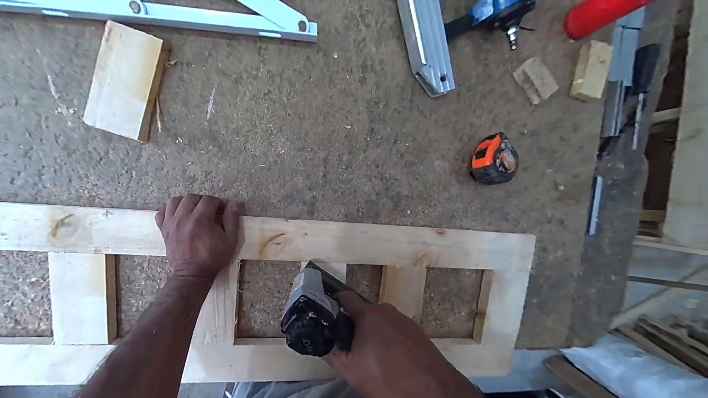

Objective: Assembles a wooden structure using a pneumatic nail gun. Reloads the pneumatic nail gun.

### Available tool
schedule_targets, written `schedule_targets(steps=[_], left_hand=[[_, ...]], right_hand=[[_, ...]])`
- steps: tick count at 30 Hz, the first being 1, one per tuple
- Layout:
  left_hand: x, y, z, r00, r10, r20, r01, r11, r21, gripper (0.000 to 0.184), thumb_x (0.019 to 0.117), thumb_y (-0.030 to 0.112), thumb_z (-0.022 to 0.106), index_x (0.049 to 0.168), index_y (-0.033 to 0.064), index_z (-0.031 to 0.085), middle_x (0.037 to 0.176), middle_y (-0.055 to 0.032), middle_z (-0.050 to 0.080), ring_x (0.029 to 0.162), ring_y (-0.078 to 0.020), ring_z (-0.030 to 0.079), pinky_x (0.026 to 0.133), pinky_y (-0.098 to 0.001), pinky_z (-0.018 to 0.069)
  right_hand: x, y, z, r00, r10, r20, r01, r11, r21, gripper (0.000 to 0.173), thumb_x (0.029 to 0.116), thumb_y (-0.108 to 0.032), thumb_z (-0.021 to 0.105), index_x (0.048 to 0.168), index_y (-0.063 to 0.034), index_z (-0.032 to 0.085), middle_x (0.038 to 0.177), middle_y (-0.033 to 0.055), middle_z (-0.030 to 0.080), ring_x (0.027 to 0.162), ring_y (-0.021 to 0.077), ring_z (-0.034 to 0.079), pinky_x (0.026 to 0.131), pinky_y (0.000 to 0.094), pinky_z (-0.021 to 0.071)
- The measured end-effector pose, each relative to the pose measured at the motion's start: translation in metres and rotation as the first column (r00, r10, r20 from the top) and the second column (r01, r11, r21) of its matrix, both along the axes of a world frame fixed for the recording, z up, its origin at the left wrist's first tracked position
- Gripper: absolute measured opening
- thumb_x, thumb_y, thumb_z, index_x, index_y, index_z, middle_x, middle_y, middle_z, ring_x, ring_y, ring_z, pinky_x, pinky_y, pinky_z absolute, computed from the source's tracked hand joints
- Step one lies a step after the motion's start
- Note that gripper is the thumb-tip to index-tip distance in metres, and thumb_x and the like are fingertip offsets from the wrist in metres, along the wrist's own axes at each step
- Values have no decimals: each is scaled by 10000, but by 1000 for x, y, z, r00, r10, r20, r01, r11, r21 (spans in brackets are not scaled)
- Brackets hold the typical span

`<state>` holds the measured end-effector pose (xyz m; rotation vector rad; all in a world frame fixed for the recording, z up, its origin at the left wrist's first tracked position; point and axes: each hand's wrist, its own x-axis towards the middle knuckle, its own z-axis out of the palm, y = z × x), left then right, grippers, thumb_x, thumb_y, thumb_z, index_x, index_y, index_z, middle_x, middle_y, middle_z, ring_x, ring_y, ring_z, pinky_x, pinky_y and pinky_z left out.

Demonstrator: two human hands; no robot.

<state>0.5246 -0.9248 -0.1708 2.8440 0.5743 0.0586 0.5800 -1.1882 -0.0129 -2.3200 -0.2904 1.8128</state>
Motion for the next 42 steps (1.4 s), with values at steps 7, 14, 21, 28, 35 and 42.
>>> schedule_targets(steps=[7,14,21,28,35,42], left_hand=[[0,-1,-1,999,-9,38,8,1000,6,498,1013,502,416,915,117,717,970,-132,700,1044,-359,630,921,-560,430],[0,-2,0,999,-14,49,13,1000,22,488,1019,491,430,912,108,714,967,-139,703,1039,-359,632,916,-553,427],[-1,-1,0,1000,-1,24,1,1000,-1,482,1010,481,438,937,93,714,1005,-155,706,1064,-372,624,938,-566,415],[-1,-1,-1,999,-5,51,5,1000,13,484,1017,483,442,931,90,712,993,-160,702,1044,-366,623,924,-558,414],[-2,2,0,999,-1,45,1,1000,3,482,1020,477,438,932,92,713,997,-153,700,1061,-360,620,934,-548,414],[-3,3,-1,999,1,32,-1,1000,-12,424,1013,447,471,919,117,719,988,-116,704,1058,-343,634,959,-562,447]], right_hand=[[4,0,-3,995,-39,-95,30,995,-94,609,846,-530,722,1323,-190,555,914,106,708,884,327,717,702,550,564],[7,-12,-6,991,-46,-122,32,993,-113,684,811,-579,751,1351,-213,547,900,98,718,878,322,723,715,549,565],[8,-31,-4,988,-72,-133,55,990,-127,674,822,-554,752,1376,-228,549,892,94,730,867,320,729,716,557,566],[10,-53,-4,991,-87,-104,75,991,-112,662,830,-545,744,1386,-235,561,863,101,729,842,327,729,709,560,564],[7,-61,-7,992,-83,-94,71,989,-127,700,816,-532,759,1419,-250,543,865,107,733,846,336,729,718,564,563],[-3,-61,-3,995,-96,37,99,991,-87,673,777,-497,824,1316,-147,626,937,152,746,913,370,730,774,612,563]])
